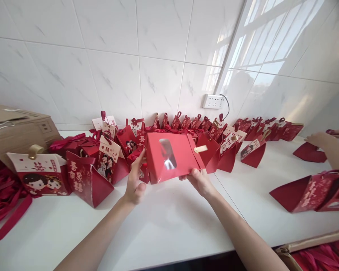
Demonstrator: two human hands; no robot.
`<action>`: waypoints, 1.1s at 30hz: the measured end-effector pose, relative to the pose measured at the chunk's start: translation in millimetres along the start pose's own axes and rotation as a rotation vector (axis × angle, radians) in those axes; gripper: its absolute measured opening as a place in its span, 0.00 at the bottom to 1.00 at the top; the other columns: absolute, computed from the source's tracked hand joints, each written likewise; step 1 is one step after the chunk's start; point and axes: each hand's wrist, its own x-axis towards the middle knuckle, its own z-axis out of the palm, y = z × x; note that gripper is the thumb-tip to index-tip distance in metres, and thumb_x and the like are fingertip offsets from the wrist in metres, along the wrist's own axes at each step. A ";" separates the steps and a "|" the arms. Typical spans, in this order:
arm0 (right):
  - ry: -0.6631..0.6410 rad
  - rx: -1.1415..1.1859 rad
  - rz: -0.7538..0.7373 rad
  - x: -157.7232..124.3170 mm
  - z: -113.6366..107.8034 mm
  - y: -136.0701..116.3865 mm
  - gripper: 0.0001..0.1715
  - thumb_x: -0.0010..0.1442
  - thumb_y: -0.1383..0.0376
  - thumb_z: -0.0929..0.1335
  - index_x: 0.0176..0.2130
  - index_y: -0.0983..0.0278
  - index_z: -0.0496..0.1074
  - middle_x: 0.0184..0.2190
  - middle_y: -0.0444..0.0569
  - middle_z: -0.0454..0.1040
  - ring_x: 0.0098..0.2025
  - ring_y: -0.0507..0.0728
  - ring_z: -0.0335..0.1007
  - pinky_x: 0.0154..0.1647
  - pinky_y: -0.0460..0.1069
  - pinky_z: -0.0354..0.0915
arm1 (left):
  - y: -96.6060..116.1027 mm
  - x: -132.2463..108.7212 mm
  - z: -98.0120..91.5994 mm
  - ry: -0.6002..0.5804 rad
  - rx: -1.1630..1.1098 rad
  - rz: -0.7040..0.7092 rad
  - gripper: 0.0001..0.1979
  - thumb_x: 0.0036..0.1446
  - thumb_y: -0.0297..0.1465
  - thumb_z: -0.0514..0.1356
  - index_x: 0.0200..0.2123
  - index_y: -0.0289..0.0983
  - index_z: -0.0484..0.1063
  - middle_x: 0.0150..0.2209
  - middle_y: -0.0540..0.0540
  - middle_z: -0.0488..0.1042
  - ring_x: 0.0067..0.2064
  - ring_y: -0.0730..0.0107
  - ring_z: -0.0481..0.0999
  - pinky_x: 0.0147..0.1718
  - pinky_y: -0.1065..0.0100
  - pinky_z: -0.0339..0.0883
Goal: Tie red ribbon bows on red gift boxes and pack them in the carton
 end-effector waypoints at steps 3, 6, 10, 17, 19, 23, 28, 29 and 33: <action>0.090 0.026 -0.002 2.3 0.8 -1.9 0.30 0.45 0.38 0.69 0.26 0.61 0.65 0.11 0.38 0.59 0.15 0.51 0.58 0.18 0.48 0.62 | 6.8 4.8 -0.8 -0.042 0.104 0.128 0.34 0.59 0.53 0.41 0.61 0.40 0.57 0.47 0.41 0.71 0.47 0.53 0.69 0.48 0.53 0.59; 0.149 0.038 -0.008 4.4 0.9 -4.9 0.29 0.46 0.38 0.68 0.25 0.61 0.63 0.08 0.33 0.51 0.12 0.47 0.46 0.14 0.46 0.57 | 12.0 6.5 0.6 -0.073 0.229 0.136 0.29 0.62 0.47 0.40 0.59 0.39 0.61 0.40 0.43 0.73 0.42 0.57 0.70 0.45 0.57 0.58; 0.210 0.080 0.021 4.3 1.0 -7.4 0.29 0.45 0.40 0.69 0.22 0.60 0.60 0.09 0.33 0.49 0.12 0.46 0.43 0.13 0.45 0.55 | 14.2 6.5 2.7 -0.103 0.308 0.118 0.27 0.64 0.43 0.40 0.58 0.37 0.63 0.37 0.43 0.74 0.40 0.60 0.70 0.43 0.59 0.57; 0.206 0.158 0.030 2.9 1.6 -8.9 0.23 0.47 0.46 0.70 0.21 0.61 0.63 0.10 0.37 0.55 0.15 0.50 0.55 0.18 0.47 0.61 | 14.5 7.4 2.9 -0.092 0.323 0.192 0.24 0.65 0.38 0.41 0.61 0.39 0.58 0.41 0.44 0.74 0.42 0.60 0.70 0.43 0.61 0.57; 0.230 0.169 -0.010 2.6 1.0 -7.6 0.20 0.47 0.49 0.71 0.24 0.61 0.66 0.15 0.40 0.63 0.18 0.51 0.60 0.20 0.48 0.63 | 13.9 7.4 2.6 -0.089 0.332 0.225 0.25 0.65 0.38 0.41 0.62 0.39 0.55 0.44 0.43 0.73 0.45 0.60 0.69 0.45 0.61 0.56; 0.234 0.171 -0.068 1.8 -1.8 -3.9 0.17 0.47 0.53 0.72 0.32 0.61 0.70 0.31 0.46 0.74 0.33 0.56 0.71 0.32 0.51 0.69 | 11.9 6.7 1.9 -0.085 0.335 0.271 0.26 0.65 0.39 0.40 0.64 0.39 0.50 0.47 0.42 0.72 0.48 0.58 0.69 0.47 0.60 0.55; 0.261 0.166 -0.062 2.3 -5.3 -1.4 0.17 0.46 0.56 0.74 0.35 0.61 0.71 0.37 0.49 0.76 0.42 0.61 0.72 0.41 0.54 0.69 | 9.2 4.2 1.0 -0.100 0.338 0.249 0.27 0.65 0.42 0.39 0.64 0.38 0.49 0.54 0.40 0.68 0.51 0.55 0.67 0.48 0.59 0.57; 0.265 0.161 -0.061 2.6 -5.7 -0.9 0.17 0.47 0.56 0.74 0.34 0.61 0.71 0.37 0.49 0.76 0.42 0.61 0.72 0.42 0.54 0.69 | 8.3 3.5 0.8 -0.098 0.335 0.239 0.27 0.64 0.42 0.40 0.64 0.38 0.50 0.54 0.40 0.68 0.52 0.55 0.66 0.48 0.58 0.57; 0.248 0.130 -0.077 3.3 -6.6 2.2 0.16 0.47 0.56 0.74 0.32 0.62 0.70 0.36 0.48 0.77 0.40 0.60 0.73 0.42 0.55 0.69 | 2.8 0.2 0.5 -0.089 0.269 0.165 0.27 0.64 0.43 0.42 0.63 0.38 0.52 0.56 0.39 0.65 0.55 0.52 0.64 0.51 0.56 0.58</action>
